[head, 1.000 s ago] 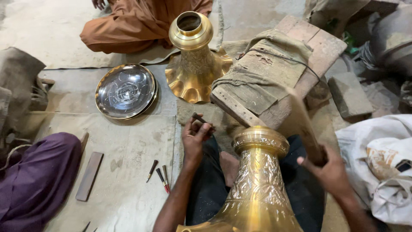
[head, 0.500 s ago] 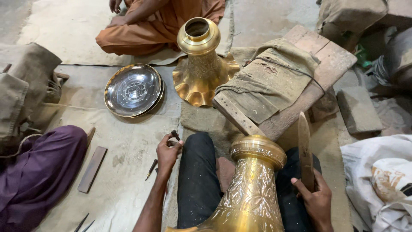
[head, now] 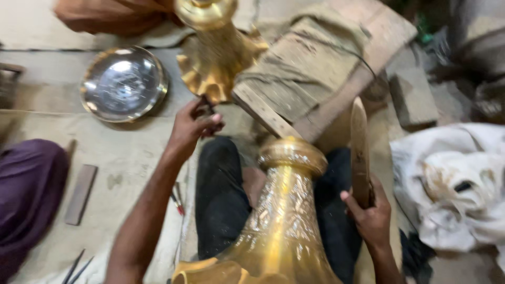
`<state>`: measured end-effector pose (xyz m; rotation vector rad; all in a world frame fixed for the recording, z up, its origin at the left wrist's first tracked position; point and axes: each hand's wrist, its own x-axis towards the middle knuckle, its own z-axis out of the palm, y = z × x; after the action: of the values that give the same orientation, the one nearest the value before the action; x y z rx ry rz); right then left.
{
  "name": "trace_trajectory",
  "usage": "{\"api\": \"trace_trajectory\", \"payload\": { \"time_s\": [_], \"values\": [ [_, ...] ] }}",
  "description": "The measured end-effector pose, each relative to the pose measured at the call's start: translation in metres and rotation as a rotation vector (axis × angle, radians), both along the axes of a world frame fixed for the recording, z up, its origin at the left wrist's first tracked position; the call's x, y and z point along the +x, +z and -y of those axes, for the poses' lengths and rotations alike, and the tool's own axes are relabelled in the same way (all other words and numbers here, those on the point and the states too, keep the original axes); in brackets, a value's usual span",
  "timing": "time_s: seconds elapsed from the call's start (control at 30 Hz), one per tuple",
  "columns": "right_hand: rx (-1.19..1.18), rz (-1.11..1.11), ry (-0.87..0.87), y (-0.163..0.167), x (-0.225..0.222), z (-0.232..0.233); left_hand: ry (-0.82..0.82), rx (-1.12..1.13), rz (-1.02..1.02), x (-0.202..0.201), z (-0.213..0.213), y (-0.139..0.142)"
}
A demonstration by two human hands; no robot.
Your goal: The person sits on the floor with a large engraved brass vase on their lap and hammers a punch against the vase's neck and rim using a wooden mallet, repositioning the punch repeatedly to work the metal surface. Other workers hammer brass items nearby on the floor.
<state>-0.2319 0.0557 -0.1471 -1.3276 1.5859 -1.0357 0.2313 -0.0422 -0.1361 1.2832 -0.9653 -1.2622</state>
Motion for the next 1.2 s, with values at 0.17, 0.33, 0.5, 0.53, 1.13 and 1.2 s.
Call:
{"api": "trace_trajectory", "payload": {
  "time_s": [0.17,0.33,0.5,0.53,1.13,1.2],
  "values": [
    [-0.163,-0.157,0.07,0.035,-0.013,-0.009,-0.469,0.006,0.135,-0.089,0.021,0.072],
    [-0.247,-0.179,0.049,0.058,-0.025,-0.014,-0.761,-0.109,0.38,-0.167,0.031,0.099],
    [-0.168,-0.125,-0.019,0.06,-0.041,-0.01,-0.879,-0.192,0.594,-0.212,0.044,0.11],
    [-0.171,-0.106,-0.026,0.06,-0.043,-0.009,-0.908,-0.158,0.622,-0.219,0.047,0.112],
    [-0.207,0.096,-0.095,0.043,-0.063,-0.013,-1.089,-0.488,0.924,-0.261,0.056,0.104],
    [-0.079,0.454,-0.204,0.044,-0.061,-0.014,-1.067,-0.502,0.882,-0.26,0.054,0.102]
  ]
}}
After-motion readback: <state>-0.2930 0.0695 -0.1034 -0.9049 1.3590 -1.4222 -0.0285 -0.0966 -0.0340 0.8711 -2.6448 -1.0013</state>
